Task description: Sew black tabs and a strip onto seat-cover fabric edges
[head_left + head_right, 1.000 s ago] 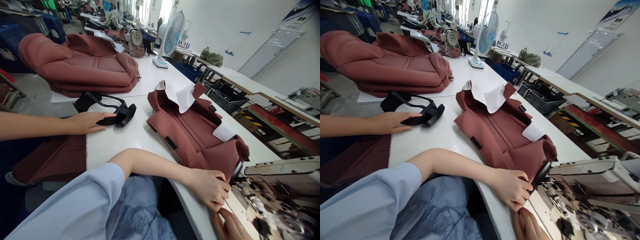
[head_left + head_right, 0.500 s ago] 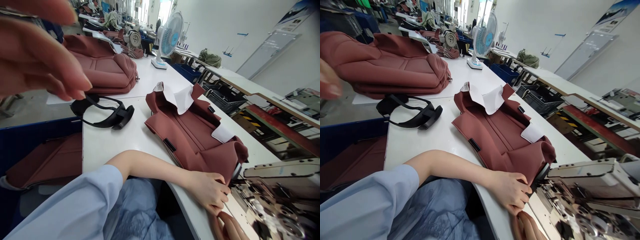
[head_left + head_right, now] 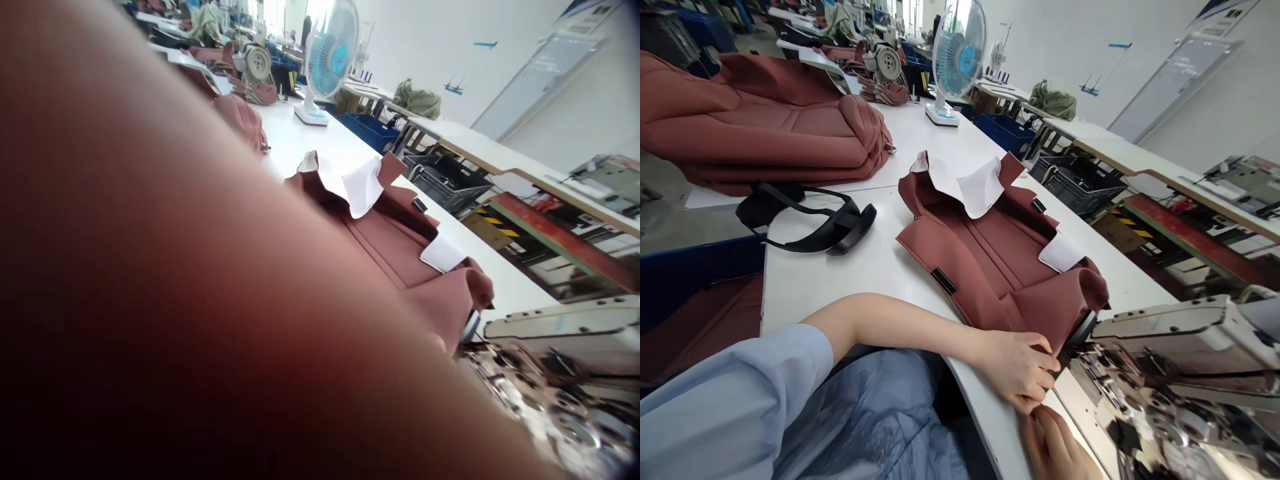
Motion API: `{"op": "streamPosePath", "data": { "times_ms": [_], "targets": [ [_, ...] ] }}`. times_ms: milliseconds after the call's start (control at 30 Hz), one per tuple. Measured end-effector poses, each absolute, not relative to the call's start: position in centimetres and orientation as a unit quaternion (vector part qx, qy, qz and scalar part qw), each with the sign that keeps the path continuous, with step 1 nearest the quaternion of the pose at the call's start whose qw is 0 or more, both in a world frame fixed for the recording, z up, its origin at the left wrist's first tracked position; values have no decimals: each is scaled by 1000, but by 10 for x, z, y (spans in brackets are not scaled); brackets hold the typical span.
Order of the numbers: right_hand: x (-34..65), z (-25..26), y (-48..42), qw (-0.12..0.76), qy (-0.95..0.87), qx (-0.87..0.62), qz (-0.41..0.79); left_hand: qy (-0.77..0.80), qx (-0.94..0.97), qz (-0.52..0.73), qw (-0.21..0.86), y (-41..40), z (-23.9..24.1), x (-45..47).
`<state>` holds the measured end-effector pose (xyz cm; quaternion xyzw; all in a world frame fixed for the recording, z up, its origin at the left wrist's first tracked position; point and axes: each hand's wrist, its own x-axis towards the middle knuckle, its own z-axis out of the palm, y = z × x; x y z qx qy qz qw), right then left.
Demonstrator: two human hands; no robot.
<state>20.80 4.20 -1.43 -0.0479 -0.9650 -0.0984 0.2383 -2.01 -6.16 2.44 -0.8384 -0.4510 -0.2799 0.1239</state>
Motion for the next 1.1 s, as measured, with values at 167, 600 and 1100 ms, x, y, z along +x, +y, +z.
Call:
{"op": "streamPosePath", "data": {
  "times_ms": [167, 600, 1100],
  "targets": [
    [209, -14, 40, 230, -966, -48, -104, -445, -831, -302, 139, -59, 20, -18],
    [206, -12, 38, 241, -964, -42, -100, -446, -827, -309, 151, -58, 18, -16],
    [208, -12, 36, 234, -969, -54, -62, -466, -831, -281, 116, -61, 22, -16]
  ]
}}
